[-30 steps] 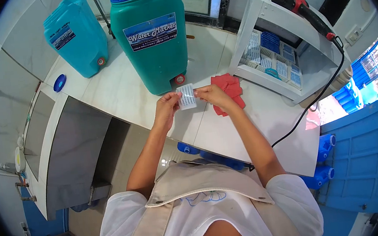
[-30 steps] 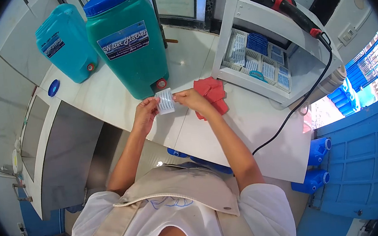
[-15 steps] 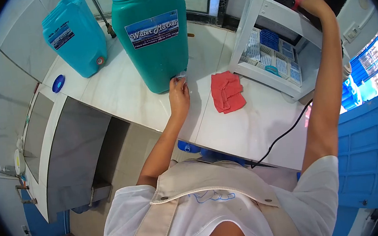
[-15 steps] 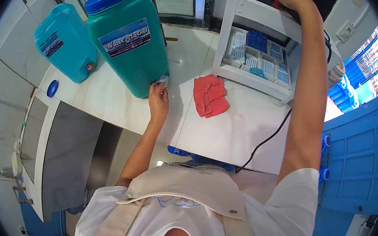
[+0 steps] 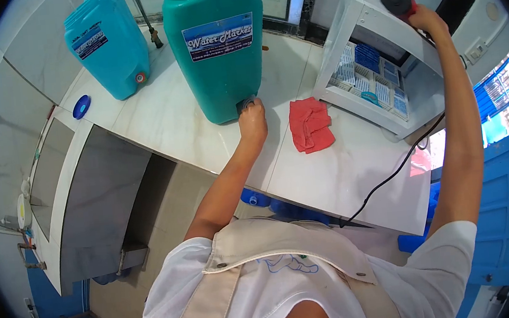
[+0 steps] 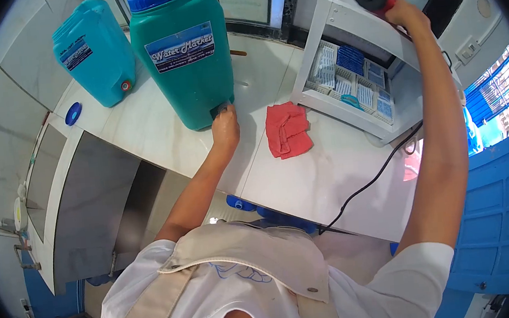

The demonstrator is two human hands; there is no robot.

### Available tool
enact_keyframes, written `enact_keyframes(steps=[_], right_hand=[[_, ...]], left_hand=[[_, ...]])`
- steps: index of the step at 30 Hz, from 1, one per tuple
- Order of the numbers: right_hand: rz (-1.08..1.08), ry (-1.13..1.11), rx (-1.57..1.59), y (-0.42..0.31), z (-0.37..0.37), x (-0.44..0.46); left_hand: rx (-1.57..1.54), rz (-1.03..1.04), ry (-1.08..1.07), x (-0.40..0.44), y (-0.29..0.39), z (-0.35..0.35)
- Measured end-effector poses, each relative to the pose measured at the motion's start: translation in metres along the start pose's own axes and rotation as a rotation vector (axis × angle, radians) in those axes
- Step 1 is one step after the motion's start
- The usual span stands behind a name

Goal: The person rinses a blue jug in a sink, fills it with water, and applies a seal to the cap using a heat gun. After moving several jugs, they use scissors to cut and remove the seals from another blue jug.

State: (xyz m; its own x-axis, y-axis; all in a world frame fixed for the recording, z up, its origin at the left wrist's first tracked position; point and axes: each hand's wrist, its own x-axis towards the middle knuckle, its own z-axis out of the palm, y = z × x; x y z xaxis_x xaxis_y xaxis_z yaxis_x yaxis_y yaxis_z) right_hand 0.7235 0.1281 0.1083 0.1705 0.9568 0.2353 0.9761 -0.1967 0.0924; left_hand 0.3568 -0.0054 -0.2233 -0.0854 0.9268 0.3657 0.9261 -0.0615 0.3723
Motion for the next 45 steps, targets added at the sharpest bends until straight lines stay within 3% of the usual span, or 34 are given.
enact_keyframes(steps=[5, 7, 8, 9, 11, 12, 13, 14, 15, 16, 18, 19, 21, 25, 31, 33, 37, 45], right_hand=[[-0.043, 0.186, 0.436, 0.036, -0.041, -0.059], [-0.059, 0.211, 0.776, 0.058, -0.052, -0.101], [0.034, 0.214, 0.847, 0.051, -0.065, -0.138], [-0.011, 0.28, 1.081, 0.056, -0.065, -0.164], [0.042, 0.158, 1.251, 0.066, -0.074, -0.207], [0.241, 0.238, 1.492, 0.078, -0.067, -0.223], [0.201, 0.213, 1.564, 0.088, -0.061, -0.243], [0.077, 0.097, 1.572, 0.086, -0.061, -0.263], [0.151, 0.167, 1.563, 0.074, -0.059, -0.285], [0.113, 0.152, 1.55, 0.07, -0.051, -0.3], [0.051, 0.035, 1.563, 0.067, -0.025, -0.324], [0.029, -0.071, 1.584, 0.064, -0.014, -0.334], [0.05, -0.047, 1.567, 0.028, 0.005, -0.353], [0.035, -0.37, 1.749, -0.008, 0.078, -0.368], [0.191, -0.733, 1.835, -0.082, 0.151, -0.364], [0.233, -0.756, 1.895, -0.107, 0.162, -0.361], [0.285, -0.803, 1.956, -0.146, 0.183, -0.356], [0.349, -0.753, 1.984, -0.162, 0.18, -0.348]], left_hand=[[-0.105, 0.043, 0.006, -0.009, -0.014, 0.009], [-0.168, 0.069, -0.003, -0.018, -0.017, 0.011], [-0.322, 0.139, 0.106, -0.025, -0.018, 0.01], [-0.476, 0.208, 0.218, -0.031, -0.017, 0.009], [-0.538, 0.182, 0.24, -0.048, -0.011, -0.013], [-0.594, 0.153, 0.26, -0.051, -0.01, -0.022], [-0.594, 0.15, 0.259, -0.052, -0.013, -0.021], [-0.691, -0.013, 0.236, -0.052, -0.017, -0.019], [-0.785, -0.179, 0.209, -0.054, -0.02, -0.015], [-0.784, -0.182, 0.209, -0.051, -0.023, -0.006], [-1.305, -0.618, 0.132, -0.035, -0.027, 0.017], [-1.305, -0.62, 0.131, -0.029, -0.029, 0.024], [-1.518, -0.676, -0.039, -0.016, -0.03, 0.032], [-1.504, -0.712, 0.03, -0.018, -0.009, 0.02], [-1.533, -0.704, 0.101, -0.016, -0.023, 0.04], [-1.668, -0.76, 0.134, -0.015, -0.019, 0.036], [-1.646, -0.82, 0.155, -0.012, -0.012, 0.026], [-1.607, -0.867, 0.048, -0.005, -0.007, 0.011]])
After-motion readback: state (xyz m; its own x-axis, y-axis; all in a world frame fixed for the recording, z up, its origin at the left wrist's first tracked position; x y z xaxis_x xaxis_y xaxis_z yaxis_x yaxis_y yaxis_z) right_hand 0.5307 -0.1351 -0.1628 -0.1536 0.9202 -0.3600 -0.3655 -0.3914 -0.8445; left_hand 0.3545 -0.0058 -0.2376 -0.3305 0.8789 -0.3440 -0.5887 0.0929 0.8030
